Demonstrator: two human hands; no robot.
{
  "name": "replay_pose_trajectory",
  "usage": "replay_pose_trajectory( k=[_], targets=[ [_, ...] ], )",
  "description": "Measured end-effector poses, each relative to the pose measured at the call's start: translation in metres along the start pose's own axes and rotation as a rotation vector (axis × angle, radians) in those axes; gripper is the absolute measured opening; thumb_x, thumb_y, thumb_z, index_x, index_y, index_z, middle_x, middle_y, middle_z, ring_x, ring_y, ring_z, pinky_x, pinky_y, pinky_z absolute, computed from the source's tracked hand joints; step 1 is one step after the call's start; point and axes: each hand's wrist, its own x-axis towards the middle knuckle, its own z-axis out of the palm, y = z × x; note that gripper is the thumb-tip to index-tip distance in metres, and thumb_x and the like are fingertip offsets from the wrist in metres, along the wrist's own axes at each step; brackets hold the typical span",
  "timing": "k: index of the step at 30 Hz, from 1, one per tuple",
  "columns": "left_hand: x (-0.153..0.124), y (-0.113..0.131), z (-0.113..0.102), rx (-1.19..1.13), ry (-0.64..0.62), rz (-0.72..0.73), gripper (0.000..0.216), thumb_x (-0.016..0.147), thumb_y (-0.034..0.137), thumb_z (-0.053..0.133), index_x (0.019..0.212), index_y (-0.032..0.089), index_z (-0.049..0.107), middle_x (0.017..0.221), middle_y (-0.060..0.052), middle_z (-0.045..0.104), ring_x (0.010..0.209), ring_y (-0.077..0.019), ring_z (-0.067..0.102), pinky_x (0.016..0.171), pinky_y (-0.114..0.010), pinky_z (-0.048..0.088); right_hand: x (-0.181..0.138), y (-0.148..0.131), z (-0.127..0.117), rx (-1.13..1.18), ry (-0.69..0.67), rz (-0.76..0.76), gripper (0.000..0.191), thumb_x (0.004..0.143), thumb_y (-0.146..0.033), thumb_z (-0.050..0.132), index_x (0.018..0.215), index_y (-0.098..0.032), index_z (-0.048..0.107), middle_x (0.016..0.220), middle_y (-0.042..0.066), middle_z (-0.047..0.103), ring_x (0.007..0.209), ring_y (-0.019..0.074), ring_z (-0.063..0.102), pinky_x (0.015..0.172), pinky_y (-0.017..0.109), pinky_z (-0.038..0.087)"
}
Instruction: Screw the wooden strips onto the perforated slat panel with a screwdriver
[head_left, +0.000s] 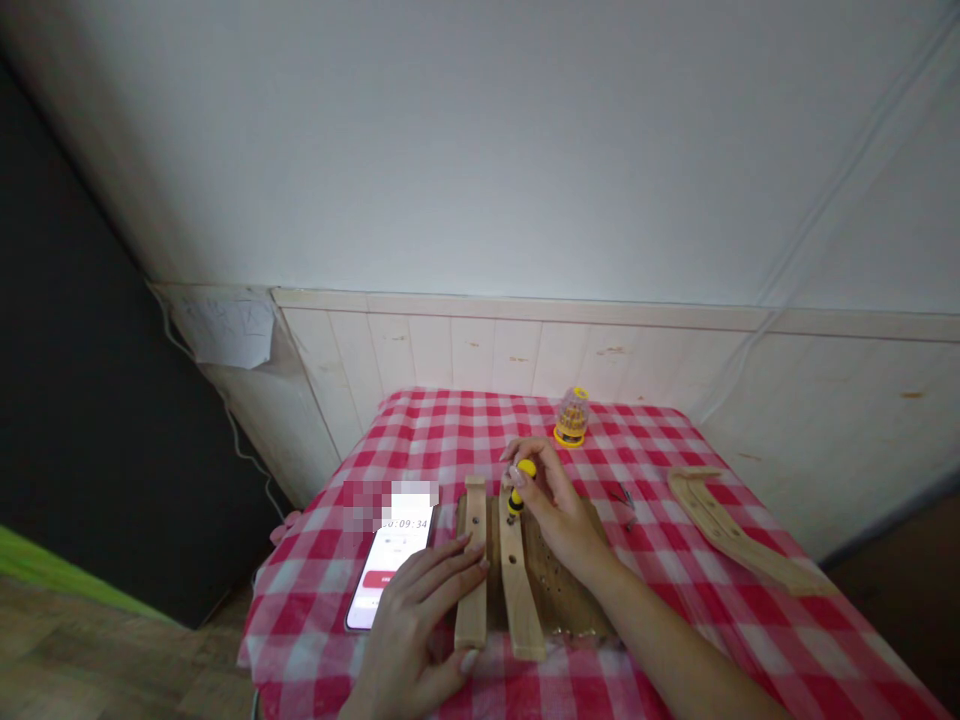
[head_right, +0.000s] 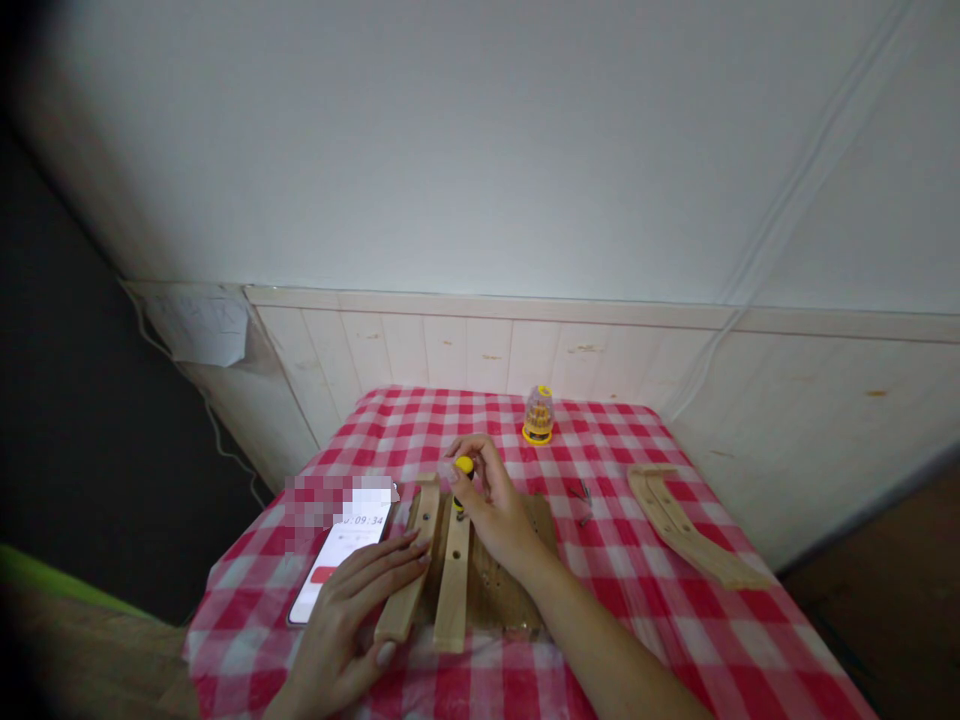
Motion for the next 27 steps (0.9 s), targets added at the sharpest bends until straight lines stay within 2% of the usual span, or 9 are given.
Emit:
replay_pose_trajectory(
  k=[5, 15, 21, 27],
  targets=[
    [-0.0013, -0.0012, 0.0005, -0.016, -0.013, -0.006, 0.060, 0.105, 0.071, 0.046, 0.142, 0.029, 0.068, 0.137, -0.009, 0.078, 0.129, -0.0326, 0.073, 0.099, -0.046, 0.065, -0.0010, -0.0022, 0.0012, 0.021, 0.002, 0.042, 0.038, 0.097, -0.065, 0.067, 0.097, -0.028, 0.059, 0.101, 0.002, 0.063, 0.083, 0.0188, 0.057, 0.084, 0.035, 0.052],
    [0.0026, 0.0019, -0.0014, 0.002, 0.003, 0.006, 0.059, 0.106, 0.071, 0.043, 0.140, 0.029, 0.068, 0.135, -0.008, 0.079, 0.126, -0.0322, 0.075, 0.095, -0.046, 0.066, 0.0003, 0.0048, -0.0014, -0.009, 0.085, 0.076, 0.038, 0.093, -0.065, 0.071, 0.098, -0.028, 0.063, 0.091, 0.001, 0.060, 0.082, 0.0201, 0.059, 0.080, 0.034, 0.053],
    [0.0042, 0.0027, -0.0029, 0.036, 0.023, 0.032, 0.060, 0.107, 0.071, 0.042, 0.139, 0.028, 0.068, 0.133, -0.008, 0.079, 0.121, -0.0319, 0.077, 0.091, -0.045, 0.068, 0.0004, 0.0033, 0.0033, 0.107, 0.026, 0.095, 0.038, 0.096, -0.064, 0.069, 0.097, -0.030, 0.053, 0.088, -0.002, 0.067, 0.077, 0.0180, 0.065, 0.078, 0.034, 0.055],
    [0.0026, 0.0022, -0.0014, 0.010, 0.015, 0.002, 0.061, 0.107, 0.071, 0.042, 0.139, 0.028, 0.070, 0.133, -0.009, 0.079, 0.124, -0.0322, 0.076, 0.096, -0.045, 0.066, 0.0007, 0.0021, 0.0056, 0.132, 0.006, 0.105, 0.037, 0.098, -0.062, 0.067, 0.101, -0.031, 0.047, 0.076, -0.006, 0.064, 0.066, 0.0176, 0.061, 0.071, 0.034, 0.053]
  ],
)
